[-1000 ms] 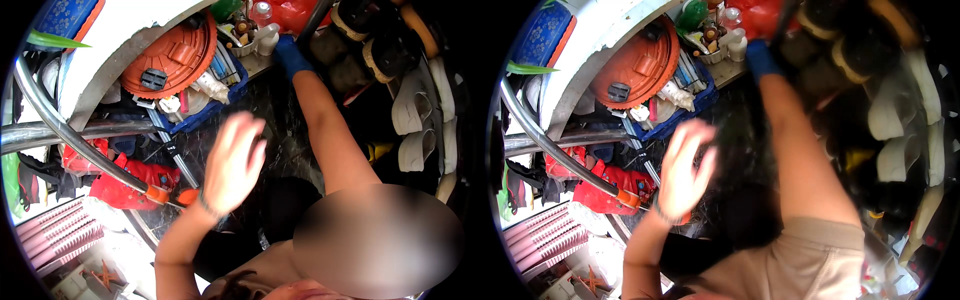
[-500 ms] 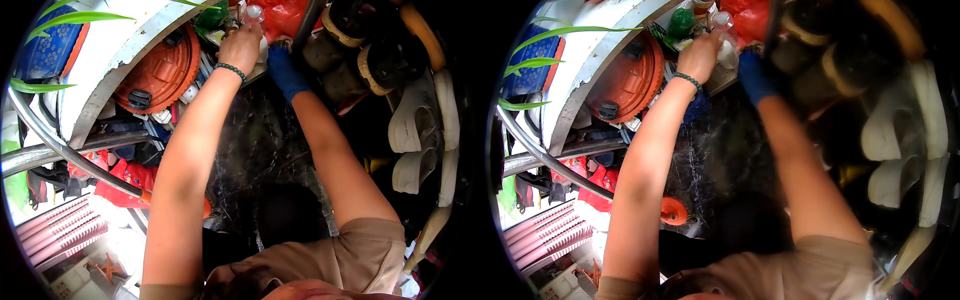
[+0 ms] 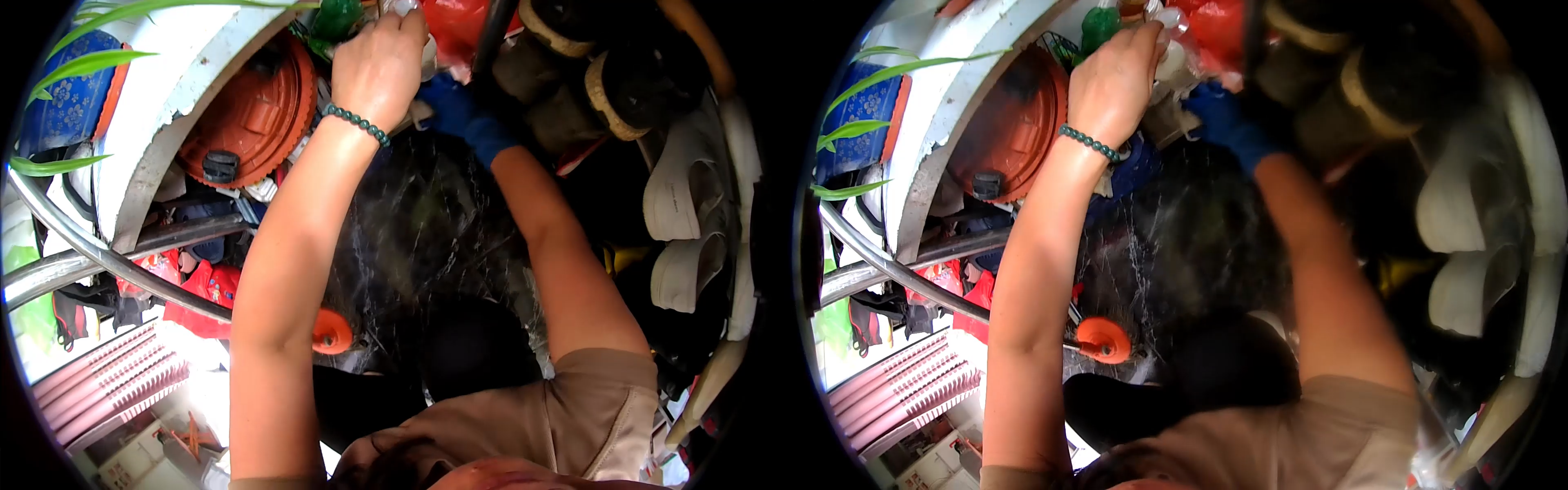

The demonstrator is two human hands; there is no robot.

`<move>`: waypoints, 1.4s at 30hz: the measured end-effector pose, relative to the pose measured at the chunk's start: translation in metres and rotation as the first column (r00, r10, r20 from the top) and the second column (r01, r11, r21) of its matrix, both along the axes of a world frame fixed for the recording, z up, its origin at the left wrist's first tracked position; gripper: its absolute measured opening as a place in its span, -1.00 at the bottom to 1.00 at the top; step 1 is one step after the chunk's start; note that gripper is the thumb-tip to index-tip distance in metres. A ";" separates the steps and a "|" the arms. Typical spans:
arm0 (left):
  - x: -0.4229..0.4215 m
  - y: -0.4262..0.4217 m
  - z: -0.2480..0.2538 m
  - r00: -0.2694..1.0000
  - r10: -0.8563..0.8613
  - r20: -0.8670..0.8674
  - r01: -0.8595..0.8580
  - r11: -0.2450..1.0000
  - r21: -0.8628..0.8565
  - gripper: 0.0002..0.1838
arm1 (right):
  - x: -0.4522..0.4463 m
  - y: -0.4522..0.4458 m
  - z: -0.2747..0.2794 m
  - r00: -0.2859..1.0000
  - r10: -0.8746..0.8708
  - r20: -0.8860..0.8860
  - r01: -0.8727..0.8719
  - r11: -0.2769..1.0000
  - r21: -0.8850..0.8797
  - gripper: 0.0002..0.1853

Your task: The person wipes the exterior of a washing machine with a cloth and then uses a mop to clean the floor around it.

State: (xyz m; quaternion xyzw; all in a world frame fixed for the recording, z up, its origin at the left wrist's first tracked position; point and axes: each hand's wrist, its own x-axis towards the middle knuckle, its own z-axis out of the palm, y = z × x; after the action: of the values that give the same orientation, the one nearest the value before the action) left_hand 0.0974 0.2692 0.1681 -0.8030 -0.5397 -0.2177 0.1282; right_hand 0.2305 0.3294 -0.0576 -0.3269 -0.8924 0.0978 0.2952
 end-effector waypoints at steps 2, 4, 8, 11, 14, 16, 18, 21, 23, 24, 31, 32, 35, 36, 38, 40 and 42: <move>-0.001 -0.004 -0.009 1.000 0.001 -0.012 -0.001 1.000 -0.002 -0.79 | 0.004 -0.006 -0.010 0.996 -0.086 -0.021 0.088 0.986 0.141 -0.75; 0.001 -0.003 -0.016 1.000 -0.005 -0.017 0.005 1.000 0.021 -0.79 | 0.007 -0.009 -0.033 0.955 -0.159 -0.251 0.041 0.907 -0.419 -0.78; 0.004 0.007 -0.036 0.998 0.027 -0.059 -0.031 0.997 -0.071 -0.77 | 0.040 -0.086 -0.013 0.862 -0.292 -0.415 -0.077 0.733 -0.676 -0.74; 0.006 0.019 -0.049 1.000 0.024 -0.001 -0.024 0.984 -0.176 -0.70 | 0.071 -0.152 -0.010 0.736 -0.425 -0.527 -0.312 0.478 -0.821 -0.63; 0.001 0.027 -0.066 0.998 0.026 -0.059 -0.038 0.976 -0.215 -0.60 | 0.083 -0.202 0.001 0.750 -0.603 -0.273 0.081 0.493 -0.866 -0.50; 0.002 0.031 -0.072 0.999 0.008 -0.044 -0.015 0.990 -0.142 -0.55 | 0.080 -0.214 0.042 0.764 -0.644 -0.024 0.073 0.123 -0.990 -0.59; 0.002 0.033 -0.080 1.000 -0.002 -0.028 0.000 0.998 -0.065 -0.50 | 0.079 -0.225 0.058 0.752 -0.654 -0.083 -0.085 0.029 -0.996 -0.58; 0.003 0.033 -0.083 0.991 0.035 -0.129 -0.018 0.991 0.130 -0.39 | 0.076 -0.238 0.039 0.700 -0.674 -0.237 -0.276 0.051 -0.960 -0.50; 0.006 0.030 -0.084 0.979 0.074 -0.191 -0.061 0.995 0.073 -0.36 | 0.070 -0.231 0.028 0.704 -0.651 -0.284 -0.331 0.053 -0.942 -0.47; 0.006 0.027 -0.084 0.978 0.079 -0.194 -0.068 0.996 0.063 -0.34 | 0.070 -0.229 0.028 0.743 -0.621 -0.251 -0.311 0.012 -0.950 -0.47; 0.018 0.002 -0.054 0.968 0.064 -0.241 -0.064 0.998 0.010 -0.48 | 0.064 -0.232 0.048 0.720 -0.652 -0.236 -0.317 -0.008 -0.948 -0.51; 0.022 -0.007 -0.050 0.999 -0.042 -0.011 0.042 0.999 0.004 -0.54 | 0.066 -0.235 0.037 0.724 -0.643 -0.249 -0.322 0.003 -0.947 -0.51; 0.021 -0.046 -0.033 0.994 -0.104 0.025 0.104 0.995 0.012 -0.61 | 0.068 -0.235 0.016 0.697 -0.675 -0.241 -0.309 0.021 -0.951 -0.53; 0.021 -0.062 -0.030 0.993 -0.106 0.048 0.107 0.994 -0.012 -0.61 | 0.066 -0.235 0.032 0.719 -0.659 -0.222 -0.329 -0.040 -0.943 -0.51; 0.013 -0.096 -0.018 0.985 -0.136 0.110 0.147 0.984 -0.096 -0.61 | 0.062 -0.234 0.043 0.742 -0.637 -0.208 -0.342 -0.092 -0.935 -0.47; -0.004 -0.132 -0.010 0.970 -0.154 0.187 0.180 0.975 -0.129 -0.56 | 0.058 -0.233 0.047 0.745 -0.630 -0.217 -0.314 -0.045 -0.948 -0.47; -0.024 -0.170 -0.011 0.959 -0.169 0.228 0.216 0.956 -0.198 -0.56 | 0.053 -0.234 0.062 0.734 -0.626 -0.264 -0.336 0.003 -0.942 -0.47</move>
State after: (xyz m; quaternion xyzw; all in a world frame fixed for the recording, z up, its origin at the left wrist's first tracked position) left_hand 0.0729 0.0988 0.1576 -0.8339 -0.4900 -0.2508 -0.0411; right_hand 0.2834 0.0957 0.0045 -0.4786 -0.3432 0.7600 0.2748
